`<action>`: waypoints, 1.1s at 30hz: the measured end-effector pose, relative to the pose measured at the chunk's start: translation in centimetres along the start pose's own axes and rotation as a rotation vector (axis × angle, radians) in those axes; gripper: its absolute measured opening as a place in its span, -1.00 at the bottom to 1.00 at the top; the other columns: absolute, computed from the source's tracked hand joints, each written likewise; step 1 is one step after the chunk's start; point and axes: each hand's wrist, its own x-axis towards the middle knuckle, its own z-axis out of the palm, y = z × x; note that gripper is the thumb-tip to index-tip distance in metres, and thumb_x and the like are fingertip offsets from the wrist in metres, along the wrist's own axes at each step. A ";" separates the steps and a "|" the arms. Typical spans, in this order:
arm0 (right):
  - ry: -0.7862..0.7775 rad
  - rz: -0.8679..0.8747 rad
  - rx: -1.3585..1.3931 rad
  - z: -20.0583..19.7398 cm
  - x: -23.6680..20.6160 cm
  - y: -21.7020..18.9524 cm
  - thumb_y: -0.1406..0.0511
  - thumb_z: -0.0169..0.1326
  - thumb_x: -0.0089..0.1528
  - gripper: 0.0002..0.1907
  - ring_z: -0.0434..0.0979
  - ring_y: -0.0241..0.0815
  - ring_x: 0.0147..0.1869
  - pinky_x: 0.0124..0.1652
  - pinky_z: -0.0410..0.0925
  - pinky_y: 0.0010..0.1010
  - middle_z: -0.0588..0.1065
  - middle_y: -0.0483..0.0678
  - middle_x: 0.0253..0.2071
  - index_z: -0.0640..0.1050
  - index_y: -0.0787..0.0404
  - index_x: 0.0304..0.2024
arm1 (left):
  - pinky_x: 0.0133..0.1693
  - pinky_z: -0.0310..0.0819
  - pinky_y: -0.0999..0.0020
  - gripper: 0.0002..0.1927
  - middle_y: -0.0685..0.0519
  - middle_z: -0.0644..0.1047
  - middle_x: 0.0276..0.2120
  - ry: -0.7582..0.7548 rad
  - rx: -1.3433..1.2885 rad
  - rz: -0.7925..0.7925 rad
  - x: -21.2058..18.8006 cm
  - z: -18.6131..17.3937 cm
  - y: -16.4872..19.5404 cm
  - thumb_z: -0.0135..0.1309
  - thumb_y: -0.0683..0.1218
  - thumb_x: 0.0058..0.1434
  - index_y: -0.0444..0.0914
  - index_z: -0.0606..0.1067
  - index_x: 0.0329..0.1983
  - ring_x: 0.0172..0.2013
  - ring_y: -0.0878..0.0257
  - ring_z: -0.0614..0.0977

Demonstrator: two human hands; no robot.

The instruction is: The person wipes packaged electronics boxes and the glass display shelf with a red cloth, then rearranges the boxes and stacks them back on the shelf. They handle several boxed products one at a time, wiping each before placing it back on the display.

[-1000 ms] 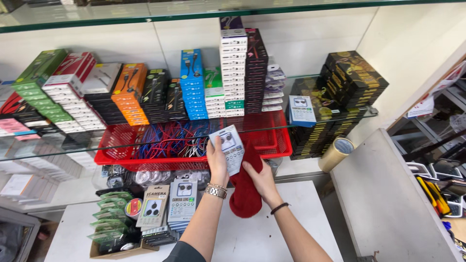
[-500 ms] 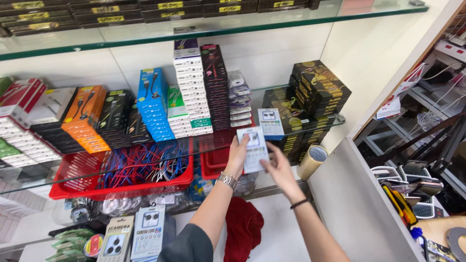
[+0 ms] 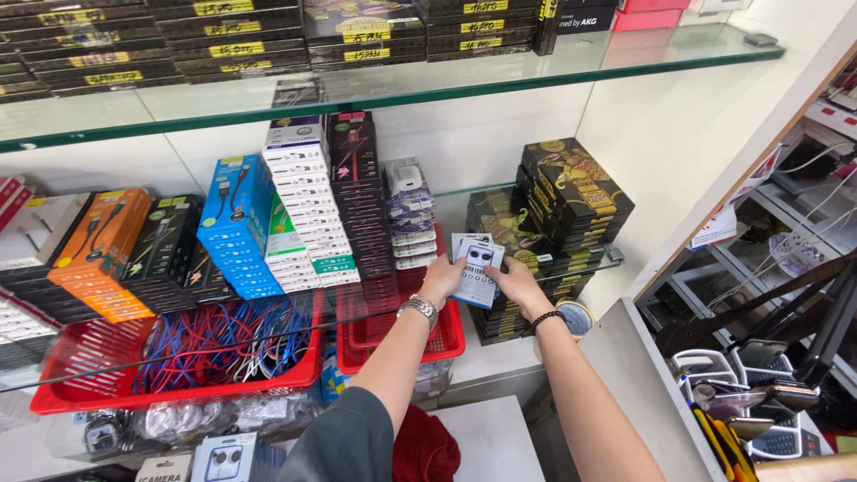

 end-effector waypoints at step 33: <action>-0.129 -0.164 0.172 -1.5 -3.3 1.1 0.25 0.03 0.32 -0.43 0.54 -0.04 0.16 0.06 0.45 -0.24 0.47 0.19 0.17 0.33 0.31 0.35 | 0.00 0.57 0.13 -0.34 -0.21 0.65 -0.12 -0.025 0.022 0.247 -1.0 -0.3 -2.8 0.07 0.12 0.26 -0.33 0.36 0.33 -0.11 -0.04 0.72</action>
